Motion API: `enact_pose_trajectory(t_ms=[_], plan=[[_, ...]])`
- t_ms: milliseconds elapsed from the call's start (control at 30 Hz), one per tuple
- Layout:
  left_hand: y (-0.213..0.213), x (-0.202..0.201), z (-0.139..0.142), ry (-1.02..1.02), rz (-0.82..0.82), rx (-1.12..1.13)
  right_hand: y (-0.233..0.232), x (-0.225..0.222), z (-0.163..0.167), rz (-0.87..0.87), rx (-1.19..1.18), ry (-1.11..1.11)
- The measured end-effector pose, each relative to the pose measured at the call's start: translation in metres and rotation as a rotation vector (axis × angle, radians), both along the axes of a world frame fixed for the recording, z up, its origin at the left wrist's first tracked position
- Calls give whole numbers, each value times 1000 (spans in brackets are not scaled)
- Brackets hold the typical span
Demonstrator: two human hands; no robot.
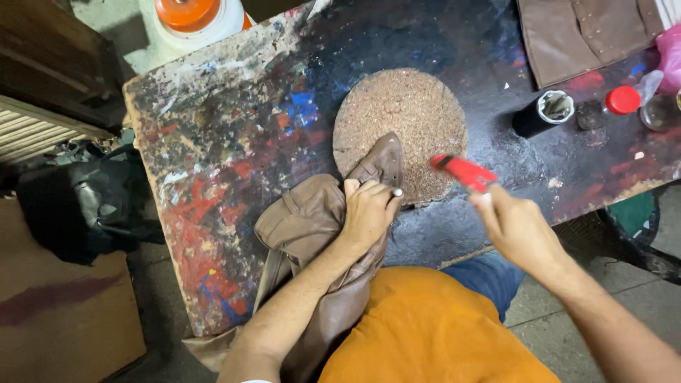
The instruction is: The person uses a hammer and a metal punch to attach metal rivets to a brown leather bag. They repeatedly position the punch on the bag and strike it with the hammer to secure the fasteners.
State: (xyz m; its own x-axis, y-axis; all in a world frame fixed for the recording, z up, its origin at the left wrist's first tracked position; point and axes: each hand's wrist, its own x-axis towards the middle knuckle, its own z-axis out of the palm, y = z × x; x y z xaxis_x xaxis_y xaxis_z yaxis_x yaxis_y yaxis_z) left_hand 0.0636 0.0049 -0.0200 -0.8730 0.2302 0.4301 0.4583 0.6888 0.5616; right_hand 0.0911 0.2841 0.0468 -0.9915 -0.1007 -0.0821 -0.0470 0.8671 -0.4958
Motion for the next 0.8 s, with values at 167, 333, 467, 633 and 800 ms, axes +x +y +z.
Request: enact_pose_trajectory(t_ms=[167, 333, 467, 633, 800], plan=[[2, -1, 3, 7, 27, -22, 40, -13, -97, -314, 34, 208], [4, -1, 7, -12, 12, -33, 53, -30, -134, -288, 216, 140], [4, -2, 8, -36, 16, -28, 12, -25, -82, 49, 194, 458], [5, -3, 7, -68, 12, -62, -77, -26, -18, 466, -470, 366], [-3, -8, 19, -214, -66, -139, -103, -39, -12, 453, -445, 338]])
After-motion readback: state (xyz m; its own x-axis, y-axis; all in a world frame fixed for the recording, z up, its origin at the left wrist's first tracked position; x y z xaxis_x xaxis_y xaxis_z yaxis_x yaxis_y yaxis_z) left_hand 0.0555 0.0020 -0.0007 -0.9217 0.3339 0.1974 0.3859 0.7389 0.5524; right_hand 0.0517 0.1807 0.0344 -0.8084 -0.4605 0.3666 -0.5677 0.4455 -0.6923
